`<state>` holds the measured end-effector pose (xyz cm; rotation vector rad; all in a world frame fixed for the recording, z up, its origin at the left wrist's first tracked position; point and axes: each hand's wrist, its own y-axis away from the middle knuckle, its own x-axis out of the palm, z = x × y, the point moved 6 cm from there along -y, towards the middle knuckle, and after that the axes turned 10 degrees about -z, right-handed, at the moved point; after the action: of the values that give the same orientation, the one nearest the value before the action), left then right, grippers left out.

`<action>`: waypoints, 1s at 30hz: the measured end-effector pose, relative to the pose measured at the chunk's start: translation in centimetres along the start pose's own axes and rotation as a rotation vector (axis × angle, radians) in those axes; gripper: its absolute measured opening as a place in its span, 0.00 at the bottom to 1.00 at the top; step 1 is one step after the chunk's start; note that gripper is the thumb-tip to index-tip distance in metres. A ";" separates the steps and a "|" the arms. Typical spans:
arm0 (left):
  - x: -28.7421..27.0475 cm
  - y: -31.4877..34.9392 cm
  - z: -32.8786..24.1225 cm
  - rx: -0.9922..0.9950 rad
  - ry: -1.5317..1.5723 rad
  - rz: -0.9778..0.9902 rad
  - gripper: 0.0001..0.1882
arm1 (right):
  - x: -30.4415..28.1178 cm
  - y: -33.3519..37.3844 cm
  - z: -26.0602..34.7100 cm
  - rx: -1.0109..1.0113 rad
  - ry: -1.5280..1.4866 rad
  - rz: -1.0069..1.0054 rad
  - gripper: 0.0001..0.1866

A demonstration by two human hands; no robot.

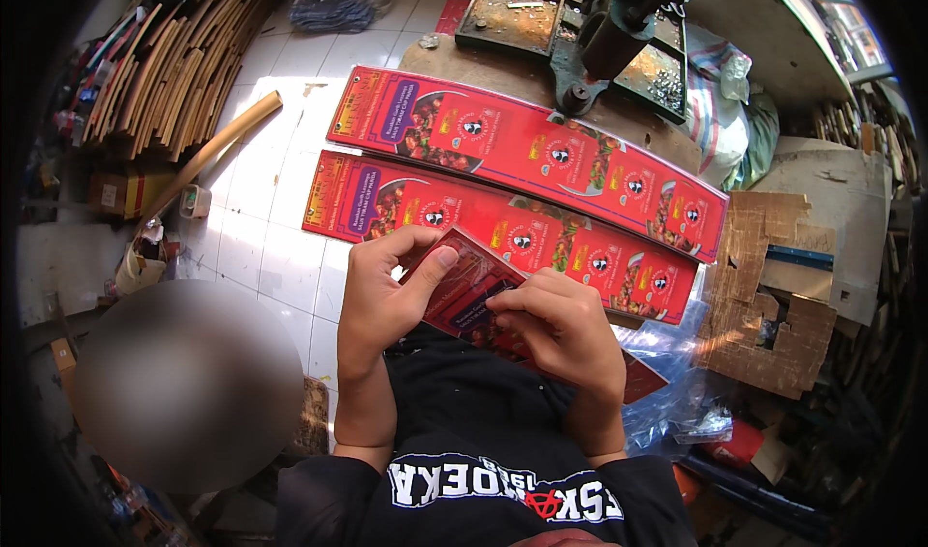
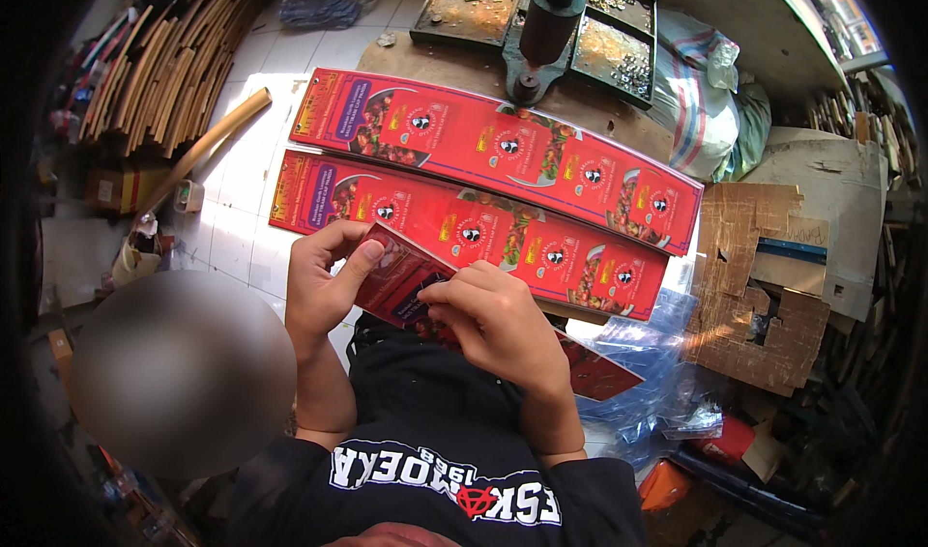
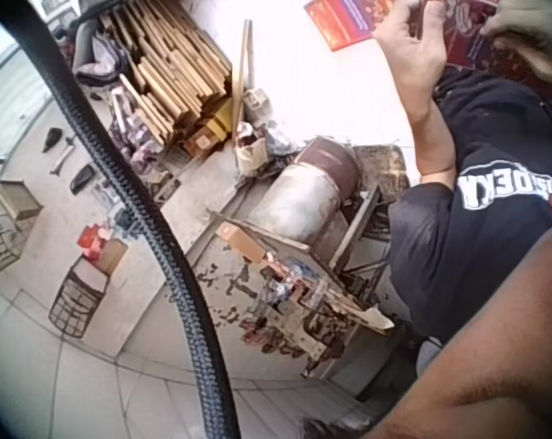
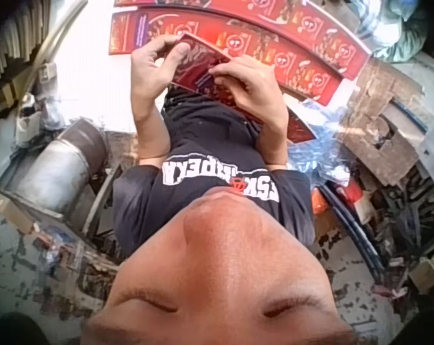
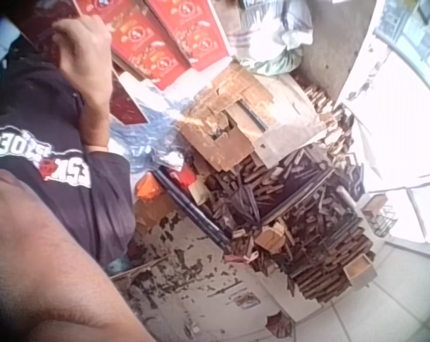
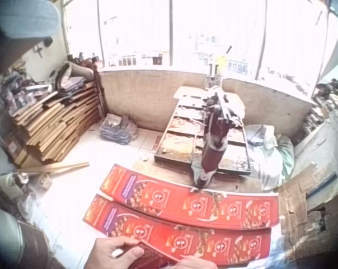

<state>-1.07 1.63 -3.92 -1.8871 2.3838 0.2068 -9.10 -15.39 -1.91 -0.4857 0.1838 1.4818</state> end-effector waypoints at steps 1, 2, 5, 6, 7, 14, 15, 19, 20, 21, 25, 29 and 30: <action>-0.1 0.0 0.1 -0.006 0.000 -0.009 0.08 | 0.0 0.0 0.0 0.001 -0.001 0.000 0.09; -0.2 0.0 0.1 -0.012 0.000 -0.017 0.08 | 0.0 0.0 0.0 0.002 -0.002 -0.001 0.09; -0.5 0.0 0.4 -0.100 0.046 -0.006 0.08 | 0.1 -0.1 0.0 -0.001 -0.007 -0.006 0.09; -0.6 0.0 0.5 -0.110 0.053 -0.006 0.08 | 0.1 -0.1 0.0 -0.003 -0.010 -0.008 0.09; -0.6 0.1 0.7 -0.119 0.060 -0.005 0.07 | 0.2 -0.1 0.0 -0.004 -0.009 -0.007 0.09; -0.1 0.3 0.1 -0.047 0.233 0.027 0.14 | -0.2 -0.1 0.0 0.027 -0.019 -0.033 0.09; -0.4 0.3 0.4 -0.082 0.258 0.040 0.16 | -0.5 -0.1 0.0 0.042 -0.027 -0.045 0.09; -0.8 0.2 0.5 -0.124 0.363 0.066 0.21 | -3.1 0.1 -1.1 0.167 -0.108 -0.276 0.11; -0.5 0.1 0.5 -0.110 0.391 0.068 0.21 | -3.9 0.4 -1.7 0.182 -0.116 -0.330 0.12; 0.3 0.1 0.5 -0.100 0.412 0.180 0.23 | -4.5 0.5 -1.8 0.195 -0.133 -0.380 0.11; 3.0 0.8 -0.4 -0.045 0.493 0.073 0.23 | -5.6 0.9 -2.1 0.228 -0.234 -0.461 0.11; 3.6 1.2 0.3 -0.041 0.487 0.038 0.22 | -5.3 1.1 -2.3 0.199 -0.228 -0.438 0.12; 3.7 1.4 0.5 -0.050 0.483 0.036 0.23 | -5.5 1.0 -2.0 0.128 -0.165 -0.464 0.12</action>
<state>-3.25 -1.49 -4.90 -2.1145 2.7282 -0.2175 -10.29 -21.18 -1.62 -0.2762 0.0301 1.0418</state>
